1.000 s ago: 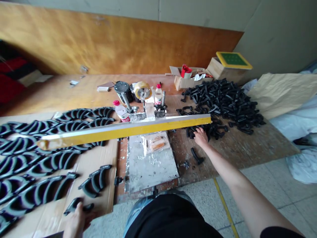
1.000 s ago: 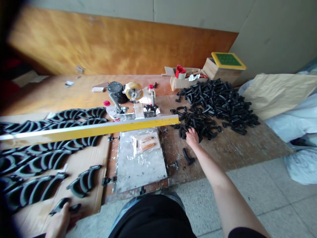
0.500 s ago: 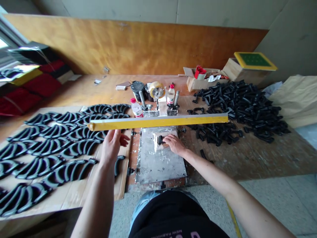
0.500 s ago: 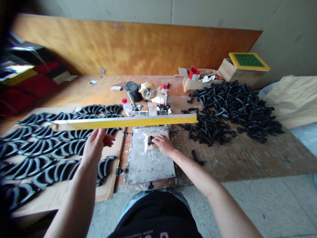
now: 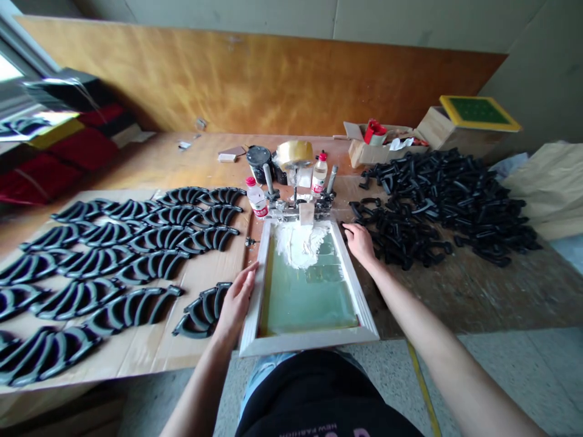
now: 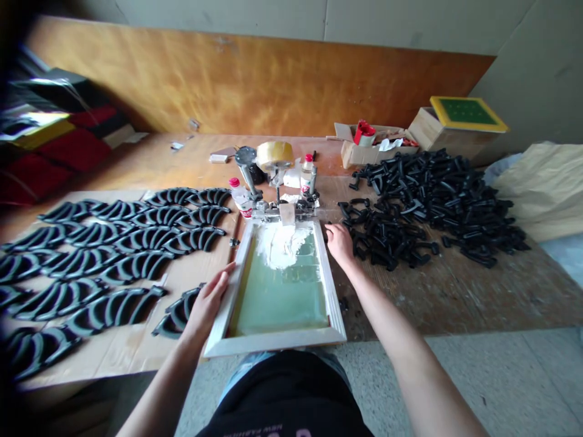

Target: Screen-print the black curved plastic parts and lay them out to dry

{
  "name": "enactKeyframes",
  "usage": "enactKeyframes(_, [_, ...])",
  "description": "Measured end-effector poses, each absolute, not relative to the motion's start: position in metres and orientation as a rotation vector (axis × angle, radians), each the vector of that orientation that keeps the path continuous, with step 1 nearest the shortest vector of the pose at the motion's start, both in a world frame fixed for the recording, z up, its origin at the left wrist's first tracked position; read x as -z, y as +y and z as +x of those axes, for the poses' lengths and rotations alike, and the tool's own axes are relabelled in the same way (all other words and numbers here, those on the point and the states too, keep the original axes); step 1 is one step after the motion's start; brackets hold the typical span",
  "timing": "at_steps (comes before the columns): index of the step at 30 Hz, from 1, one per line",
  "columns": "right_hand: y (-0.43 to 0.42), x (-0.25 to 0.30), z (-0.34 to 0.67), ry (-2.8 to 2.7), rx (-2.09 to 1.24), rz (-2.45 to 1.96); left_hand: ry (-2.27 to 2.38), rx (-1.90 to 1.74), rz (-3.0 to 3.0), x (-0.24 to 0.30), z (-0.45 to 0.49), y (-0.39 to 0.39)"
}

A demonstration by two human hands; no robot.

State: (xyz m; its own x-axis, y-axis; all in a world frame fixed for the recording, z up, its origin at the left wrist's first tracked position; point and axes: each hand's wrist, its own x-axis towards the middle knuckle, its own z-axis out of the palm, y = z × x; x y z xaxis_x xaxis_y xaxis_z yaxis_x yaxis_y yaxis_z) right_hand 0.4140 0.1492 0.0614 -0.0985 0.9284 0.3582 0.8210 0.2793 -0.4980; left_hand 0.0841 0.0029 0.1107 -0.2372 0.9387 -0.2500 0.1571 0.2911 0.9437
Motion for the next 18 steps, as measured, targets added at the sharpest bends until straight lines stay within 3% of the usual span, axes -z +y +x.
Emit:
enactKeyframes(7, [0.188,-0.098,0.331,-2.346,-0.166,-1.300,1.569,-0.964,0.927,-0.048,0.086,0.004])
enactKeyframes(10, [0.168,-0.089,0.318,-2.514,-0.146,-1.340,1.599,-0.944,0.936,-0.045,0.083,0.005])
enactKeyframes(18, [0.126,-0.092,0.347,-2.738,-0.357,-0.710,1.638,-0.977,0.930,-0.057,0.089,0.003])
